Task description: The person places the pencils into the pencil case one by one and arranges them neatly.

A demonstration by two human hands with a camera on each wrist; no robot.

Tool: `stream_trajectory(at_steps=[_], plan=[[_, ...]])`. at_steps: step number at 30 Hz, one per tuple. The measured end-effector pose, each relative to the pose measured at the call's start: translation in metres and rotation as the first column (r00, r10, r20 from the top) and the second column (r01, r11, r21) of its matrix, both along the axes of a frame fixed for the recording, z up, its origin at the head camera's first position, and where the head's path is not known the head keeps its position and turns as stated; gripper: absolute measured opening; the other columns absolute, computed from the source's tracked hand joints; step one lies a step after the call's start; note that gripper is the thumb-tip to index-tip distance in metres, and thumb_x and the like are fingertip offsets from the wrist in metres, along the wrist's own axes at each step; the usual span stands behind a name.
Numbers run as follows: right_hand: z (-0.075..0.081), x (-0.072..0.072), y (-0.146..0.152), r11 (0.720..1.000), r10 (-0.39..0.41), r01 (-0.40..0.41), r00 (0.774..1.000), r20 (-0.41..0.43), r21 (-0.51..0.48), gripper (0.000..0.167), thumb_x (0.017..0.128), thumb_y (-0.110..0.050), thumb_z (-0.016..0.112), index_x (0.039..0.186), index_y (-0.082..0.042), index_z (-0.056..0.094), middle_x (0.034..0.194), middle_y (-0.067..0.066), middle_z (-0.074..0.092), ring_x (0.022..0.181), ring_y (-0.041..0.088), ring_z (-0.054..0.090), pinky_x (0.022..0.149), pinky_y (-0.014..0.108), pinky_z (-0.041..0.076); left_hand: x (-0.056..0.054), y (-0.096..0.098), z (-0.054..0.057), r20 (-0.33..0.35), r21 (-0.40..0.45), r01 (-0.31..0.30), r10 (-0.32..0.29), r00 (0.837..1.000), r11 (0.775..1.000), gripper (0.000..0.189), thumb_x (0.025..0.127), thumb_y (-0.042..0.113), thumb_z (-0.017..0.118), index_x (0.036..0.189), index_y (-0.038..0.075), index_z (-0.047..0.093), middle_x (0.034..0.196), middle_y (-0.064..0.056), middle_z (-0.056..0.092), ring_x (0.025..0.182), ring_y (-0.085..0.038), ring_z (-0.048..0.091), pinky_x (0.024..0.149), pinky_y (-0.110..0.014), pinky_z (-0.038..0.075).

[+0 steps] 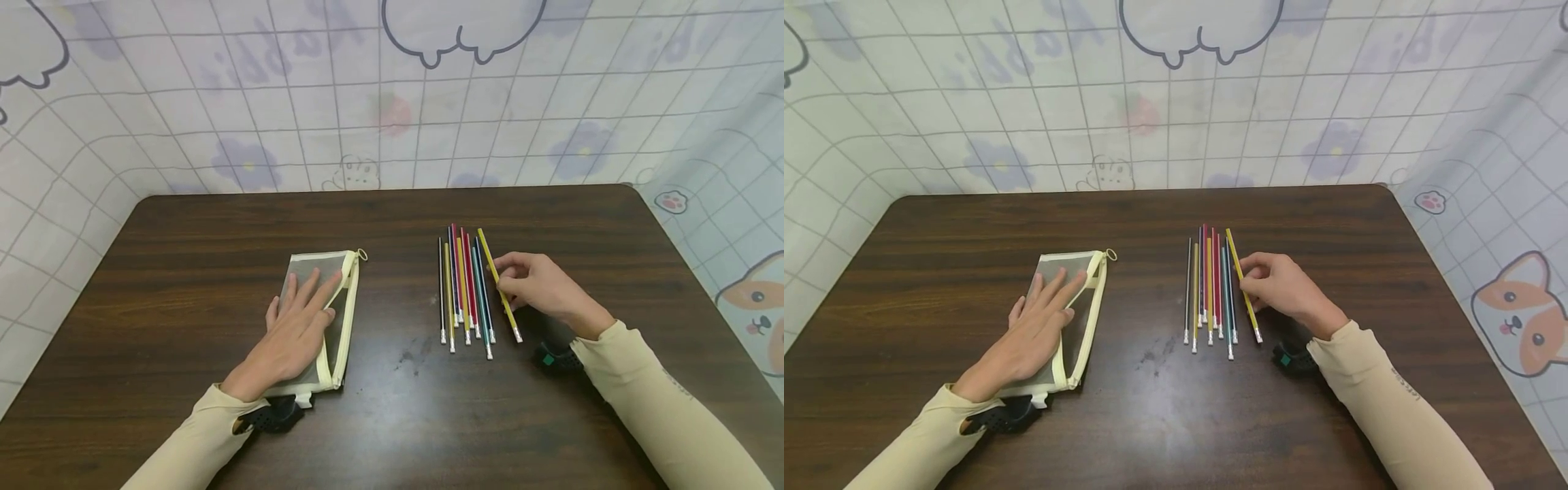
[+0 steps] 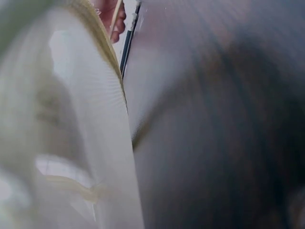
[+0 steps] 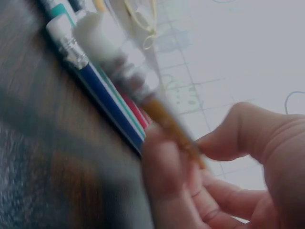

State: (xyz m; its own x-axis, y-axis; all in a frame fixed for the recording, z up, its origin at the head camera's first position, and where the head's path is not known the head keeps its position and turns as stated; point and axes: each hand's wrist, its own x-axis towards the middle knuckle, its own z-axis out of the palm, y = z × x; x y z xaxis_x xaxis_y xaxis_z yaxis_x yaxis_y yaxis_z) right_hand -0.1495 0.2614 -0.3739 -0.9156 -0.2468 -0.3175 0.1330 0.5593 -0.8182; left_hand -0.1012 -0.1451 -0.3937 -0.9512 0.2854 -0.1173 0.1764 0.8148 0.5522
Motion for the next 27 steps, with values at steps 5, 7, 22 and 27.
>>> stream_trajectory(at_steps=[5,7,22,27], plan=[[0.003,0.000,-0.004,0.996,-0.035,0.036,0.999,0.014,-0.087,0.043,0.099,-0.012,0.053,0.141,-0.001,0.051,0.104,0.013,0.061,0.083,0.020,0.064,0.077,0.035,0.061,-0.001,-0.001,-0.001,0.017,0.001,-0.012,0.012,1.000,1.000,0.057,0.110,0.033,0.027,0.164,0.046,0.016,0.177,-0.004,0.005,0.163,-0.041,-0.013,0.120,-0.075,-0.004],[0.003,0.002,-0.006,0.990,-0.046,0.049,0.999,0.024,-0.130,0.042,0.100,-0.013,0.052,0.140,0.000,0.049,0.104,0.011,0.060,0.083,0.019,0.063,0.078,0.035,0.061,-0.002,-0.002,-0.001,0.020,0.005,-0.012,0.012,1.000,1.000,0.057,0.110,0.032,0.028,0.164,0.047,0.017,0.177,-0.004,0.006,0.163,-0.041,-0.013,0.120,-0.075,-0.003],[0.001,0.012,-0.034,0.924,-0.074,0.092,0.995,0.062,-0.370,0.038,0.101,-0.009,0.052,0.136,0.003,0.045,0.105,0.008,0.064,0.089,0.018,0.067,0.078,0.036,0.061,-0.003,-0.002,0.001,0.002,-0.031,-0.041,0.041,0.999,0.999,0.066,0.105,0.066,0.030,0.165,0.042,0.017,0.177,-0.012,0.002,0.162,-0.044,-0.015,0.119,-0.077,-0.002],[0.001,0.012,-0.035,0.923,-0.082,0.099,0.995,0.061,-0.372,0.036,0.101,-0.009,0.052,0.134,0.003,0.045,0.100,0.006,0.063,0.087,0.016,0.066,0.077,0.036,0.061,-0.002,0.005,0.003,-0.005,-0.103,-0.061,0.061,0.998,0.993,0.090,0.092,0.082,0.041,0.167,0.040,0.011,0.177,-0.015,0.000,0.162,-0.046,-0.013,0.117,-0.080,0.003]])
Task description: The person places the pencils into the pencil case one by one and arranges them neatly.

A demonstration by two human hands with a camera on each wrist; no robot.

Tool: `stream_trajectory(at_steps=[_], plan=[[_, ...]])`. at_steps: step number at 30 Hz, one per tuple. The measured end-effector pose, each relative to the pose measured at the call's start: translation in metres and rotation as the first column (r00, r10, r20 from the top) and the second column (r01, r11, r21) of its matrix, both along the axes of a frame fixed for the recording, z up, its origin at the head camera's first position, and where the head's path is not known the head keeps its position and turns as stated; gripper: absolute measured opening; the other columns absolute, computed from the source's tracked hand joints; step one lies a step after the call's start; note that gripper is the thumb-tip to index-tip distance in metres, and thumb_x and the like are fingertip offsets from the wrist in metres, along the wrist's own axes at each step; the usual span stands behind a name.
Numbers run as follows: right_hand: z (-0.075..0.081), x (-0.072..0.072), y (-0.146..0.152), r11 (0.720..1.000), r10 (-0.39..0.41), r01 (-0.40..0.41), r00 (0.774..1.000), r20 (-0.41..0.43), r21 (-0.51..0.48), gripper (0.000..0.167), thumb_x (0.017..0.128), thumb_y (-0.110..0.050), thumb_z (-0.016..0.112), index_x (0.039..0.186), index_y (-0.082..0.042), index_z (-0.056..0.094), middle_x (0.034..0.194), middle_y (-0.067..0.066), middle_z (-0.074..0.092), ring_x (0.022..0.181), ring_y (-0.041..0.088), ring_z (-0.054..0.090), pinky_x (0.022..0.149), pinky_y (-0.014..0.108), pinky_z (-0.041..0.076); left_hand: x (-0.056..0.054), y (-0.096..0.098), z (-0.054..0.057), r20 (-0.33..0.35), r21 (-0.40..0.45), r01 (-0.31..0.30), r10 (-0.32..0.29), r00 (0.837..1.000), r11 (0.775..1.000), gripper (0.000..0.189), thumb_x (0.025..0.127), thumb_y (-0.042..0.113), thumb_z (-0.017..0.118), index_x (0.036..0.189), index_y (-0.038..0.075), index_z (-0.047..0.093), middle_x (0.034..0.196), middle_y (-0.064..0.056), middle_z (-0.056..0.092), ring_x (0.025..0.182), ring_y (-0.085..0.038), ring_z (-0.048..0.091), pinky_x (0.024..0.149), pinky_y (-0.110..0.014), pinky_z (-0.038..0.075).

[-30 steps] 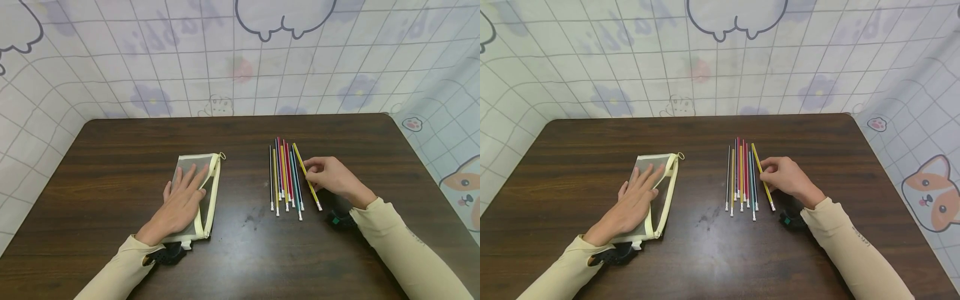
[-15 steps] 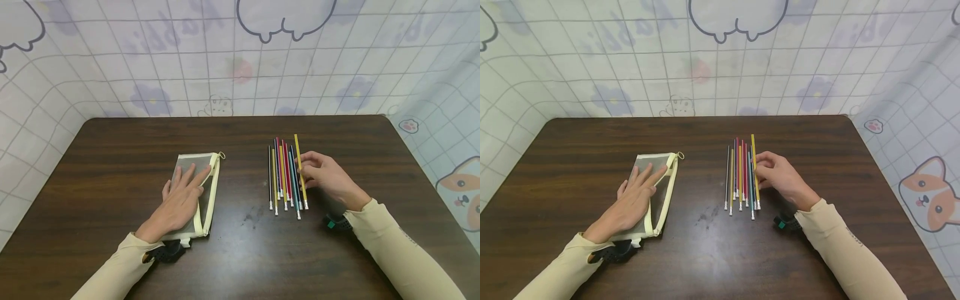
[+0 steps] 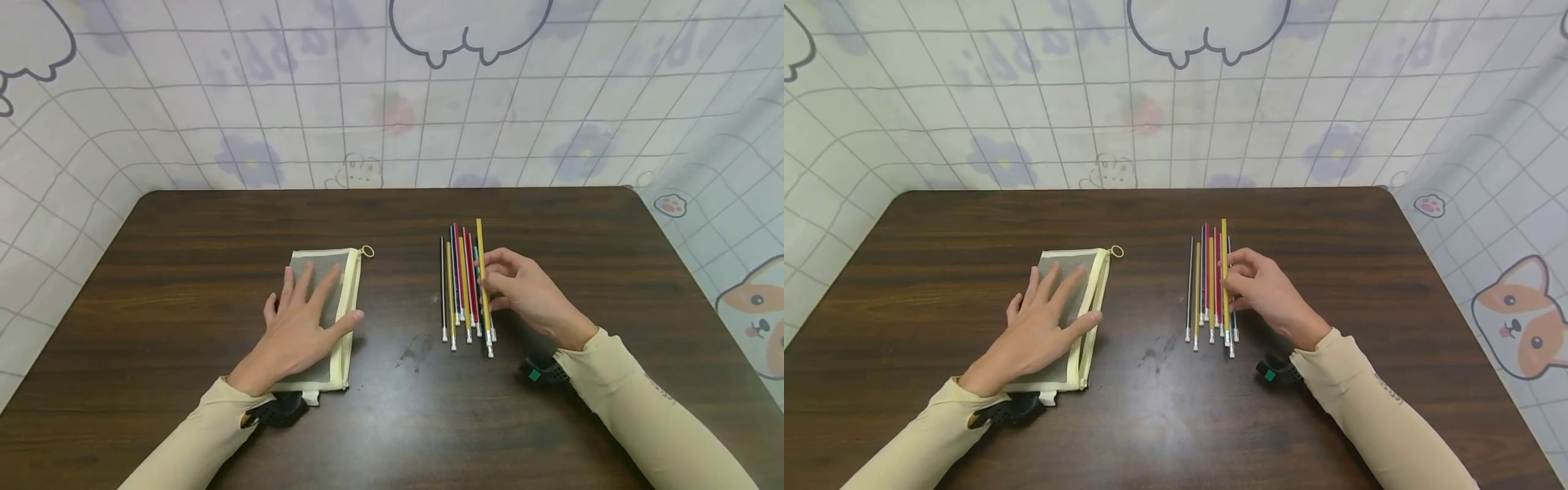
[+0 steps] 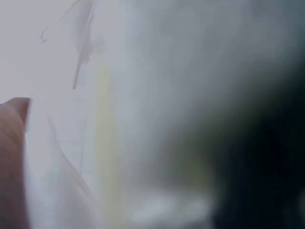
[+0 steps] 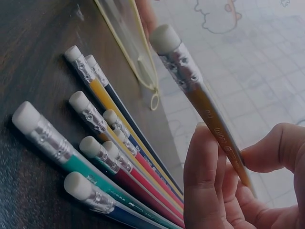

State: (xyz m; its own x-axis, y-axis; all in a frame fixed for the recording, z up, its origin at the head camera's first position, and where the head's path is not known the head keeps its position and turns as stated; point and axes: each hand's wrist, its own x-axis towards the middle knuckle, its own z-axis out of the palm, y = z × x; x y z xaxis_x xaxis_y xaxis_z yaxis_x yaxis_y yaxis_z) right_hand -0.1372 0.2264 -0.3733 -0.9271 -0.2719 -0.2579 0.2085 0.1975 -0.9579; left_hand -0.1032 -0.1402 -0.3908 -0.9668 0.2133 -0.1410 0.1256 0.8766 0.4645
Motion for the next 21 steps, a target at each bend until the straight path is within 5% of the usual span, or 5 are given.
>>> stream_trajectory(at_steps=[9,21], plan=[[-0.001,0.002,-0.003,1.000,0.011,-0.011,1.000,0.010,-0.014,0.037,0.100,-0.008,0.053,0.134,0.004,0.044,0.103,0.008,0.065,0.085,0.017,0.066,0.076,0.036,0.062,0.001,0.004,-0.002,-0.026,-0.022,0.011,-0.011,1.000,1.000,0.093,0.090,0.059,0.062,0.167,0.034,0.016,0.176,-0.018,0.002,0.162,-0.048,-0.009,0.116,-0.081,0.007],[-0.002,0.007,-0.016,1.000,0.027,-0.027,1.000,0.014,0.013,0.037,0.097,-0.007,0.051,0.132,0.002,0.042,0.096,0.003,0.058,0.086,0.017,0.062,0.074,0.037,0.062,0.001,0.001,-0.004,0.009,0.026,0.012,-0.012,1.000,1.000,0.067,0.100,0.034,0.033,0.166,0.040,0.018,0.177,-0.011,0.003,0.163,-0.043,-0.012,0.117,-0.078,-0.001]])
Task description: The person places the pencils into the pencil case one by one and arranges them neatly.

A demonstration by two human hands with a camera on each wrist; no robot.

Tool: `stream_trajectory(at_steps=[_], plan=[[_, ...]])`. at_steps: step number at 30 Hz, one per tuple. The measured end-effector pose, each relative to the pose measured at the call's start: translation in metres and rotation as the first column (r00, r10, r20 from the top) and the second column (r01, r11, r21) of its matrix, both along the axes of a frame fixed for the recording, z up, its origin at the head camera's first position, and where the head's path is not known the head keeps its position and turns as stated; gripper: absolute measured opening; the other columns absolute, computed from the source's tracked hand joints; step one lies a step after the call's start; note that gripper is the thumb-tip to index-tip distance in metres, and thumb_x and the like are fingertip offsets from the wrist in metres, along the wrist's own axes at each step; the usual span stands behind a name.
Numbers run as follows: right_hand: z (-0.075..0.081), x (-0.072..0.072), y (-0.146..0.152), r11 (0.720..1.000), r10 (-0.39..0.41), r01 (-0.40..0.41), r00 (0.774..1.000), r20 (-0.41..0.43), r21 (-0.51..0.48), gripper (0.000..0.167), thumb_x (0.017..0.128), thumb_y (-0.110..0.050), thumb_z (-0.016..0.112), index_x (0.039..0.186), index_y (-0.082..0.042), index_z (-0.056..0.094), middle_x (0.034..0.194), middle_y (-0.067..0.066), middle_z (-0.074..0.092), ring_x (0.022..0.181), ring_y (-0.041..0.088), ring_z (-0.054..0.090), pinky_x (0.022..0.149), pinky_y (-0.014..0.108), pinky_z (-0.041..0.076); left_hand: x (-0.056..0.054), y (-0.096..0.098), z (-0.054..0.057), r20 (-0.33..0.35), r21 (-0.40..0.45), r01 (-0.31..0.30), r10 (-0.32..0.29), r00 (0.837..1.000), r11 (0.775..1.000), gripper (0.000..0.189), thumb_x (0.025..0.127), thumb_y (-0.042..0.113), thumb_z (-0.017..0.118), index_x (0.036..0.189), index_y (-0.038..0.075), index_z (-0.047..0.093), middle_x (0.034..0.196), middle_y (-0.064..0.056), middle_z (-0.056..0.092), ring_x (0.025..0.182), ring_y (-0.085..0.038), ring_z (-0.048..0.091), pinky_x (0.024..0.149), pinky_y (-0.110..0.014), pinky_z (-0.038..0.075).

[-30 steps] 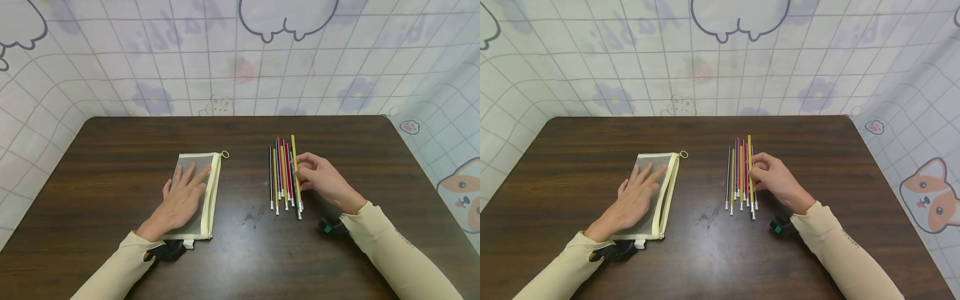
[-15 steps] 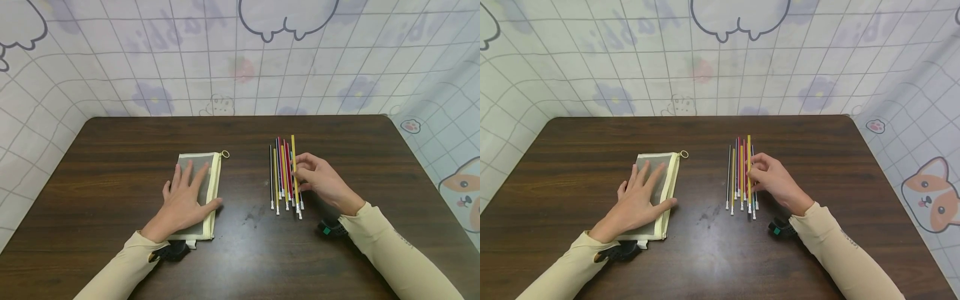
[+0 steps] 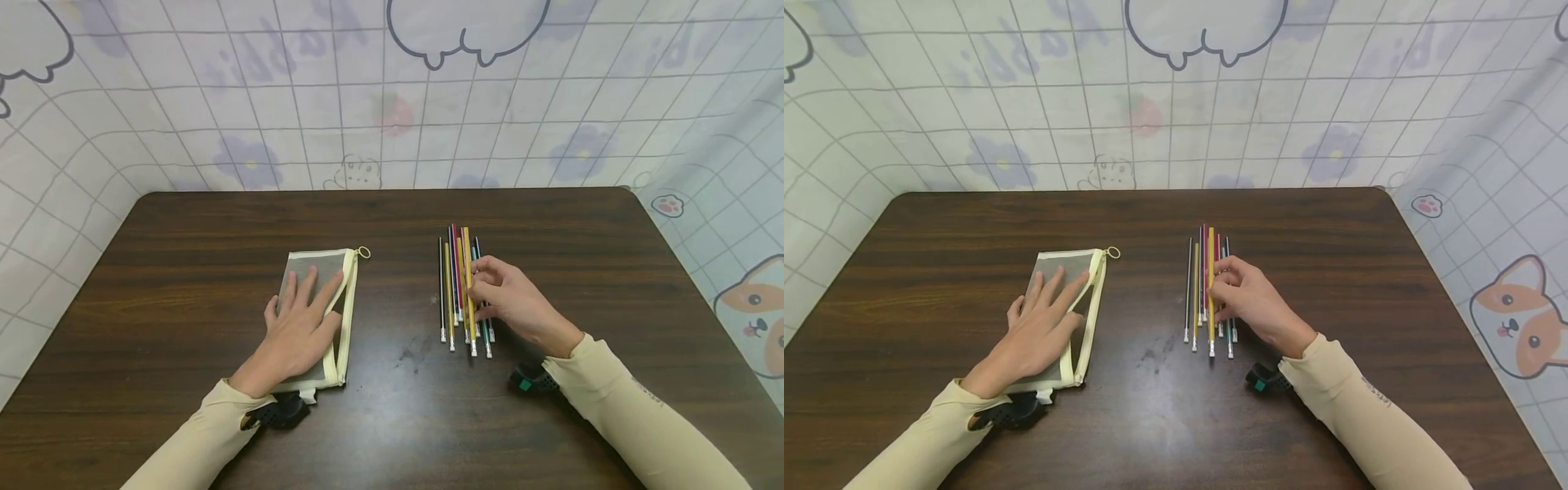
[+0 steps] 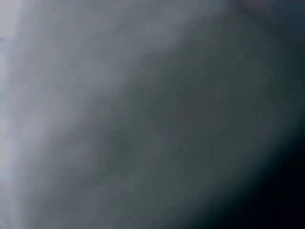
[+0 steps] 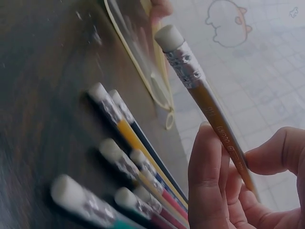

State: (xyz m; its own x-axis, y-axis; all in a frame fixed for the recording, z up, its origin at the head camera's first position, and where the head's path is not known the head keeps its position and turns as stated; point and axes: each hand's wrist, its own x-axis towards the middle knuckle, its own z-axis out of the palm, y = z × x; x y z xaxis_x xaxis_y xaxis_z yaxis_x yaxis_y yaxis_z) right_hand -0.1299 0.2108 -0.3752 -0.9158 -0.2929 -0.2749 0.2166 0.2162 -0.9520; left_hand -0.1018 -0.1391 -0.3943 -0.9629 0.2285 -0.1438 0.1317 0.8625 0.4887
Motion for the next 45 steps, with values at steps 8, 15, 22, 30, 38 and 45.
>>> stream_trajectory(at_steps=[8,15,22,30,38,45], plan=[[-0.002,0.007,-0.022,0.999,0.023,-0.022,1.000,0.003,-0.031,0.040,0.096,-0.006,0.050,0.134,0.003,0.042,0.098,0.006,0.058,0.082,0.019,0.062,0.074,0.037,0.062,0.002,-0.002,0.000,-0.011,0.026,-0.003,0.003,1.000,1.000,0.064,0.103,0.031,0.030,0.165,0.041,0.019,0.177,-0.011,0.005,0.163,-0.043,-0.011,0.118,-0.077,-0.001],[-0.001,0.011,-0.045,0.997,0.027,-0.026,1.000,0.013,-0.078,0.040,0.097,-0.006,0.052,0.134,0.003,0.042,0.105,0.012,0.061,0.083,0.018,0.062,0.074,0.038,0.063,0.003,-0.002,-0.001,-0.015,0.041,-0.005,0.006,1.000,0.999,0.063,0.104,0.030,0.030,0.165,0.041,0.019,0.177,-0.010,0.005,0.163,-0.043,-0.011,0.119,-0.076,-0.001],[-0.003,0.009,-0.072,0.991,0.028,-0.023,0.999,0.032,-0.132,0.041,0.097,-0.006,0.054,0.135,0.004,0.043,0.107,0.018,0.064,0.082,0.020,0.066,0.075,0.037,0.064,0.003,-0.002,-0.002,-0.024,0.044,0.000,0.001,1.000,0.999,0.063,0.104,0.029,0.027,0.165,0.043,0.020,0.177,-0.009,0.006,0.163,-0.042,-0.011,0.118,-0.076,-0.001],[-0.005,0.007,-0.103,0.980,-0.021,0.029,0.999,0.045,-0.198,0.041,0.094,-0.002,0.056,0.133,0.006,0.045,0.104,0.016,0.063,0.078,0.017,0.067,0.072,0.035,0.064,0.005,-0.001,-0.002,-0.028,0.045,-0.002,0.004,1.000,0.999,0.062,0.104,0.030,0.027,0.165,0.042,0.020,0.177,-0.010,0.006,0.163,-0.042,-0.010,0.119,-0.077,-0.001],[-0.007,0.003,-0.122,0.969,-0.034,0.053,0.996,0.082,-0.241,0.039,0.095,-0.001,0.057,0.131,0.006,0.045,0.105,0.016,0.064,0.078,0.016,0.068,0.074,0.035,0.064,0.006,0.002,-0.003,-0.025,0.043,-0.001,0.002,1.000,0.999,0.062,0.105,0.029,0.031,0.165,0.041,0.020,0.177,-0.012,0.007,0.163,-0.044,-0.009,0.119,-0.077,0.000],[-0.011,-0.001,-0.132,0.956,-0.064,0.088,0.994,0.094,-0.279,0.037,0.095,0.000,0.056,0.130,0.006,0.045,0.098,0.014,0.065,0.076,0.017,0.067,0.076,0.034,0.064,0.007,0.003,-0.003,-0.028,0.056,0.003,-0.002,1.000,0.998,0.063,0.105,0.028,0.030,0.165,0.042,0.017,0.177,-0.012,0.007,0.163,-0.043,-0.009,0.119,-0.077,-0.001]])
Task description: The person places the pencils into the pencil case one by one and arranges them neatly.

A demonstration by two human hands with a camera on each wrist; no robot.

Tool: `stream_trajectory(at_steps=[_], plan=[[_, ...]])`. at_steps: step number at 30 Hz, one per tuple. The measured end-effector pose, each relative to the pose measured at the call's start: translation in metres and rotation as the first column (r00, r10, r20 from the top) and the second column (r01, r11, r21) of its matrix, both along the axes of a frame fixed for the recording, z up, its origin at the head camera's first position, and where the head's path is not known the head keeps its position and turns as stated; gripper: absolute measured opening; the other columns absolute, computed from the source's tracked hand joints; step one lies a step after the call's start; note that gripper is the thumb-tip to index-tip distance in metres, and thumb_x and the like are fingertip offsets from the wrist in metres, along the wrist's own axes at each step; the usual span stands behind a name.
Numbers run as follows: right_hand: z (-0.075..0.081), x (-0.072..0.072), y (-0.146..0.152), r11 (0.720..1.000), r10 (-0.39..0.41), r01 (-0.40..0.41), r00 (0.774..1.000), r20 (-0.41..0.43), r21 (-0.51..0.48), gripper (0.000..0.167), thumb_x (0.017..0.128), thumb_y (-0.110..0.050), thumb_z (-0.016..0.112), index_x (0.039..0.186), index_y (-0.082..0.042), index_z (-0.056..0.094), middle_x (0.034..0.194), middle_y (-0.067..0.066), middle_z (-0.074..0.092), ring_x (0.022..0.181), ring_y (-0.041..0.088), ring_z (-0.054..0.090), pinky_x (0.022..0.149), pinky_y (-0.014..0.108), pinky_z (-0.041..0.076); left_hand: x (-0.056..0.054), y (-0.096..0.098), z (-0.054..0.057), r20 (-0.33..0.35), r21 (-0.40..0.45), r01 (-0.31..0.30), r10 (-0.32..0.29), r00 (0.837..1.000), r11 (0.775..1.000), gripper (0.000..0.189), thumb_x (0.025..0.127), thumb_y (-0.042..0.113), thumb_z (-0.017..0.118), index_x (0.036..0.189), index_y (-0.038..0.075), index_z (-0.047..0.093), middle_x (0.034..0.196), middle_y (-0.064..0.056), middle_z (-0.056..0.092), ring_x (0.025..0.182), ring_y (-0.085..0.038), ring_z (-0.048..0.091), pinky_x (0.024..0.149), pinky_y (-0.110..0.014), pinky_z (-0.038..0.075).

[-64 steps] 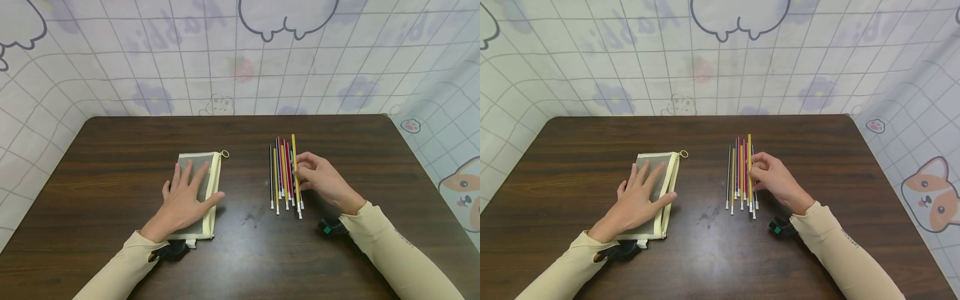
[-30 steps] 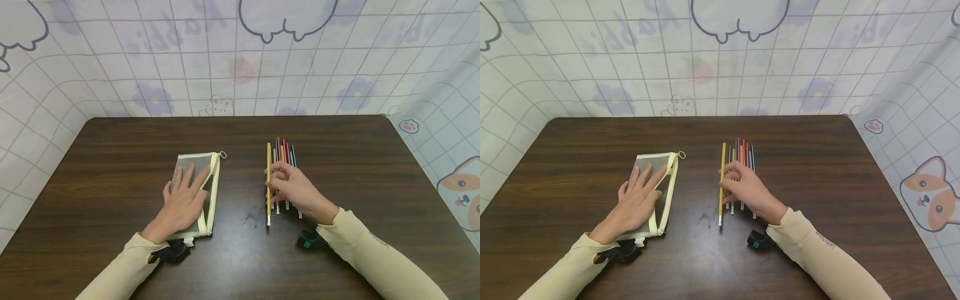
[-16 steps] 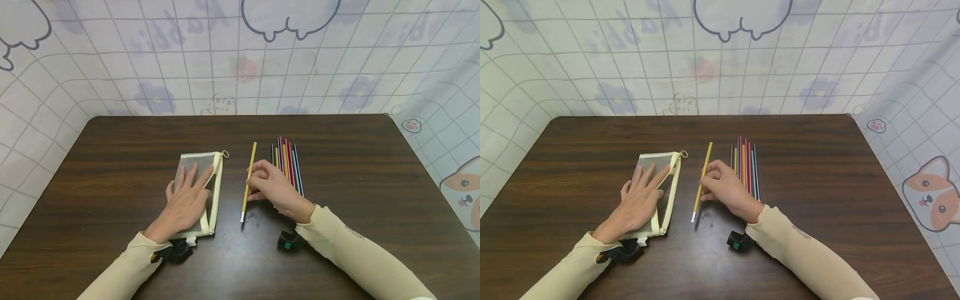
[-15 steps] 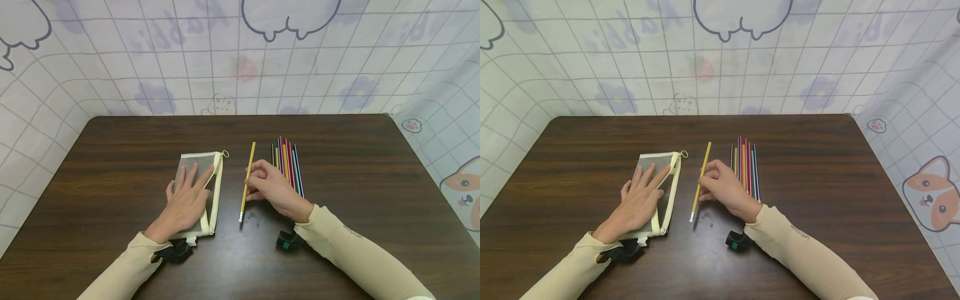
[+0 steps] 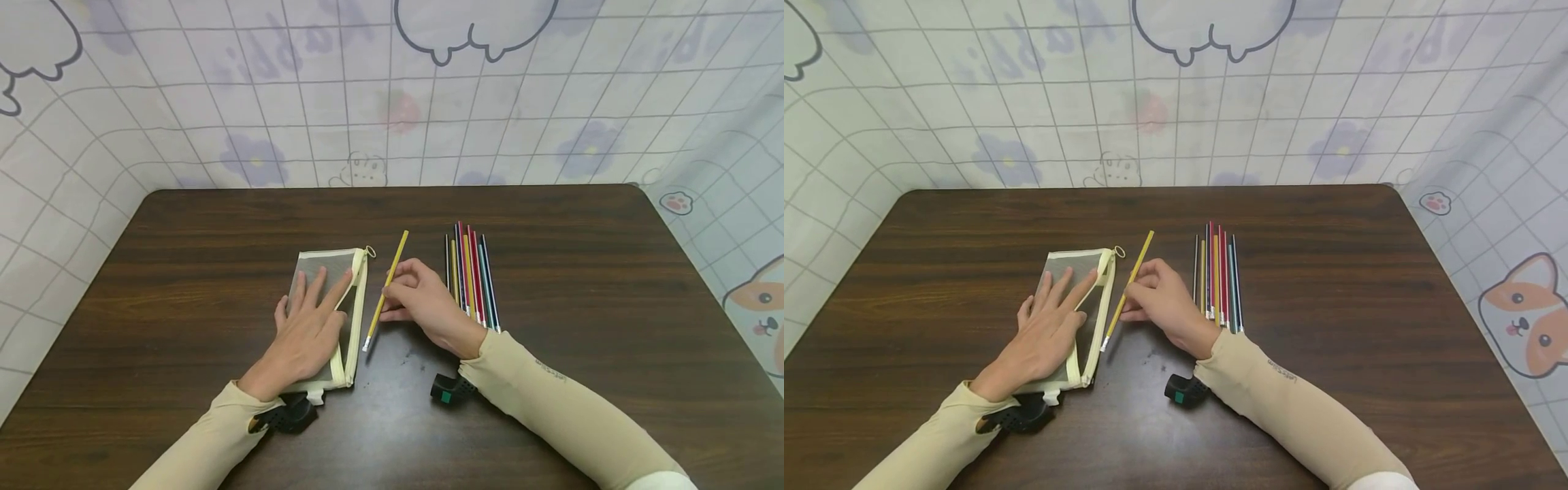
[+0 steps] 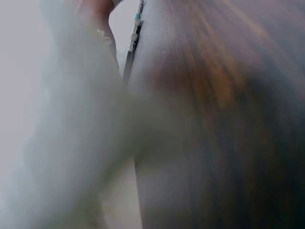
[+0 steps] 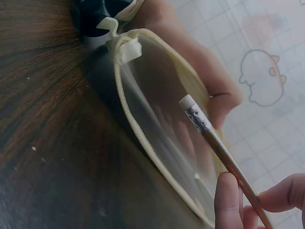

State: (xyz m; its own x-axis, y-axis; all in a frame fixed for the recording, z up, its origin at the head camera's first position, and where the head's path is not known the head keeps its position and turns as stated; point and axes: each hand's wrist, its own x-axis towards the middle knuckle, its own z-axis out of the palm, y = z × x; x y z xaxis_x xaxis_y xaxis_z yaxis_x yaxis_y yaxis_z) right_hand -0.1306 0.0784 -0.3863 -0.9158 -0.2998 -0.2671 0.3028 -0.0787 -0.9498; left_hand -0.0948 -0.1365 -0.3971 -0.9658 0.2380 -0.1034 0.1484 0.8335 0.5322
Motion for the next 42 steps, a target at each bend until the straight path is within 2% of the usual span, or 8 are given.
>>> stream_trajectory(at_steps=[9,17,24,32,42], plan=[[-0.010,0.001,-0.011,0.998,0.049,-0.049,0.999,0.024,-0.029,0.036,0.097,0.000,0.055,0.130,0.004,0.043,0.100,0.012,0.065,0.077,0.016,0.069,0.077,0.034,0.064,-0.001,0.001,-0.003,0.003,0.002,0.017,-0.017,1.000,1.000,0.063,0.105,0.027,0.027,0.166,0.041,0.015,0.177,-0.012,0.005,0.162,-0.044,-0.012,0.120,-0.075,-0.007],[-0.015,0.001,-0.021,0.996,0.079,-0.077,0.996,0.050,-0.051,0.036,0.096,0.001,0.055,0.129,0.005,0.044,0.095,0.009,0.065,0.077,0.015,0.070,0.077,0.033,0.064,0.000,0.002,-0.003,-0.005,0.008,0.015,-0.015,1.000,1.000,0.063,0.106,0.028,0.026,0.165,0.042,0.015,0.177,-0.012,0.005,0.162,-0.044,-0.012,0.120,-0.075,-0.006],[-0.014,0.004,-0.025,0.993,0.106,-0.102,0.992,0.070,-0.058,0.033,0.095,0.002,0.054,0.127,0.004,0.045,0.093,0.007,0.064,0.078,0.015,0.070,0.078,0.032,0.064,0.001,0.004,-0.001,-0.009,0.007,0.019,-0.019,1.000,1.000,0.063,0.105,0.027,0.028,0.165,0.042,0.016,0.177,-0.012,0.006,0.162,-0.044,-0.011,0.120,-0.075,-0.005],[-0.013,0.011,-0.031,0.982,0.179,-0.173,0.979,0.092,-0.072,0.030,0.096,0.003,0.052,0.125,0.002,0.044,0.090,0.007,0.065,0.077,0.014,0.070,0.076,0.032,0.064,0.003,0.006,-0.001,-0.015,-0.007,0.022,-0.022,1.000,1.000,0.064,0.104,0.028,0.026,0.165,0.042,0.014,0.177,-0.011,0.006,0.162,-0.044,-0.010,0.121,-0.075,-0.003],[-0.014,0.012,-0.032,0.975,0.211,-0.202,0.972,0.102,-0.089,0.030,0.095,0.005,0.048,0.124,0.002,0.044,0.085,0.005,0.066,0.079,0.014,0.070,0.076,0.031,0.063,0.004,0.009,-0.002,-0.028,-0.017,0.035,-0.035,0.999,0.999,0.063,0.105,0.028,0.024,0.165,0.042,0.014,0.177,-0.012,0.007,0.162,-0.045,-0.008,0.120,-0.075,-0.001]])
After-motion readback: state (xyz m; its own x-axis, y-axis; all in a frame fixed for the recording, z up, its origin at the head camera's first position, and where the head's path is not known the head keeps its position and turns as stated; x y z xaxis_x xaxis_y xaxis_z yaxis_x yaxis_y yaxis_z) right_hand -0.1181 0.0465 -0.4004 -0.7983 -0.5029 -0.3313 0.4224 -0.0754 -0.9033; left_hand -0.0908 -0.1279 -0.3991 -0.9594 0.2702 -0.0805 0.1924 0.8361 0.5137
